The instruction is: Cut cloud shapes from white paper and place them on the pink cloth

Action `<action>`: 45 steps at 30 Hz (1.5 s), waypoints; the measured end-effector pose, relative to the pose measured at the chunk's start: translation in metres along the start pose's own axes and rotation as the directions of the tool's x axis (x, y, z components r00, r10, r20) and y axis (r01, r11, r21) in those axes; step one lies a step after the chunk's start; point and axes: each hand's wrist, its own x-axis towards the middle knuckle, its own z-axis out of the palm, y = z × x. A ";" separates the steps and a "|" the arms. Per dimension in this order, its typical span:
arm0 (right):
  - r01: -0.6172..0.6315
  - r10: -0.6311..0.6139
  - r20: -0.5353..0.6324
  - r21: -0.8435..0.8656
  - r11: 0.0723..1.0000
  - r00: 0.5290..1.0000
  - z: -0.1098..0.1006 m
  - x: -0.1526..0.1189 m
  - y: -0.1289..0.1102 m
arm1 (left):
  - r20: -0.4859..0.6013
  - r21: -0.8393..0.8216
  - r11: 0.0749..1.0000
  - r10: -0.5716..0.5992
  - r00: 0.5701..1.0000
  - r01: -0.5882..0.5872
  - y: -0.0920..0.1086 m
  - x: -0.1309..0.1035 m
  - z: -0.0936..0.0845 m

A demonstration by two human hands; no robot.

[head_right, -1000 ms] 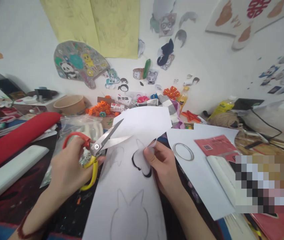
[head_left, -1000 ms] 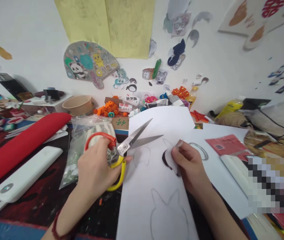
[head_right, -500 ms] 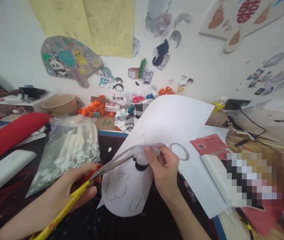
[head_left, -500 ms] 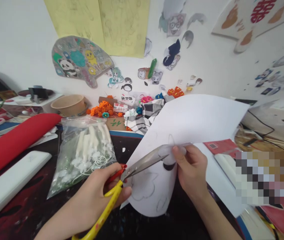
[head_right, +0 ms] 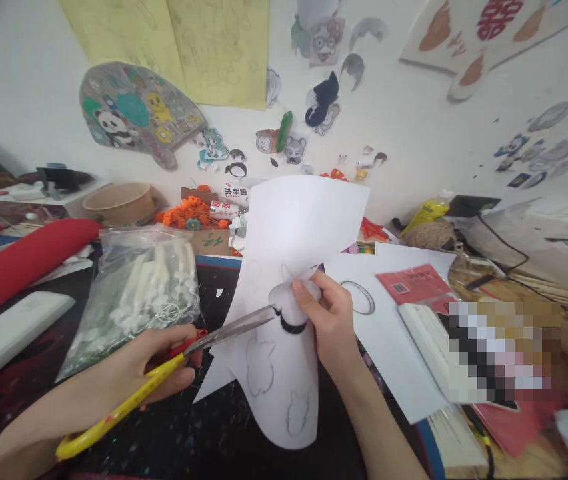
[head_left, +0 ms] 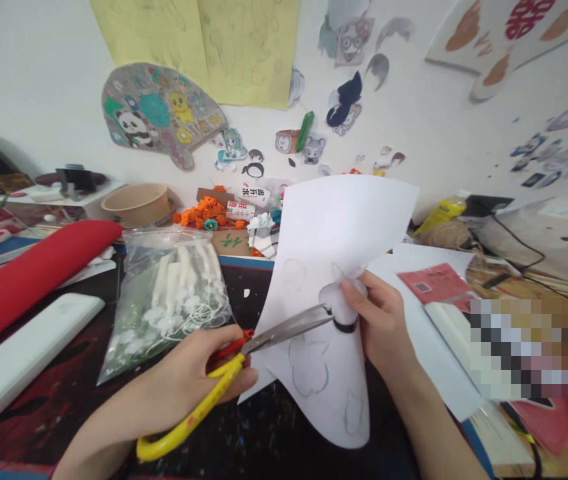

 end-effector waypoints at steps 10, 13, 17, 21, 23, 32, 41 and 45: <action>-0.251 0.246 0.073 0.086 0.964 0.967 -0.002 0.003 -0.011 | 0.181 -0.079 0.993 -0.072 0.981 0.088 0.002 0.003 0.004; -0.291 0.282 0.109 0.088 0.953 0.953 0.001 0.001 -0.013 | 0.250 -0.102 0.985 -0.112 0.962 0.142 0.006 0.004 0.003; -0.267 0.260 0.107 0.056 0.962 0.960 -0.001 0.000 -0.007 | 0.272 -0.112 0.979 -0.135 0.953 0.171 0.011 0.006 0.003; -0.099 0.107 0.070 -0.109 0.989 0.992 -0.007 0.000 0.000 | 0.247 -0.095 0.981 -0.142 0.959 0.170 0.013 0.008 0.005; -0.042 0.053 0.057 -0.178 0.983 0.997 -0.007 -0.001 0.000 | 0.233 -0.092 0.986 -0.114 0.966 0.138 0.012 0.009 0.006; 0.095 -0.163 -0.081 -0.536 0.839 0.983 0.002 -0.009 -0.005 | 0.104 0.022 0.997 -0.078 0.991 0.076 0.001 0.018 0.012; -0.035 0.021 -0.046 -0.336 0.941 0.999 0.009 -0.011 0.011 | 0.097 0.219 0.976 -0.036 0.995 0.014 0.012 0.018 -0.001; -0.063 0.050 -0.053 -0.284 0.957 0.997 0.007 -0.013 0.016 | 0.059 0.405 0.914 0.021 0.998 -0.043 0.016 0.015 -0.012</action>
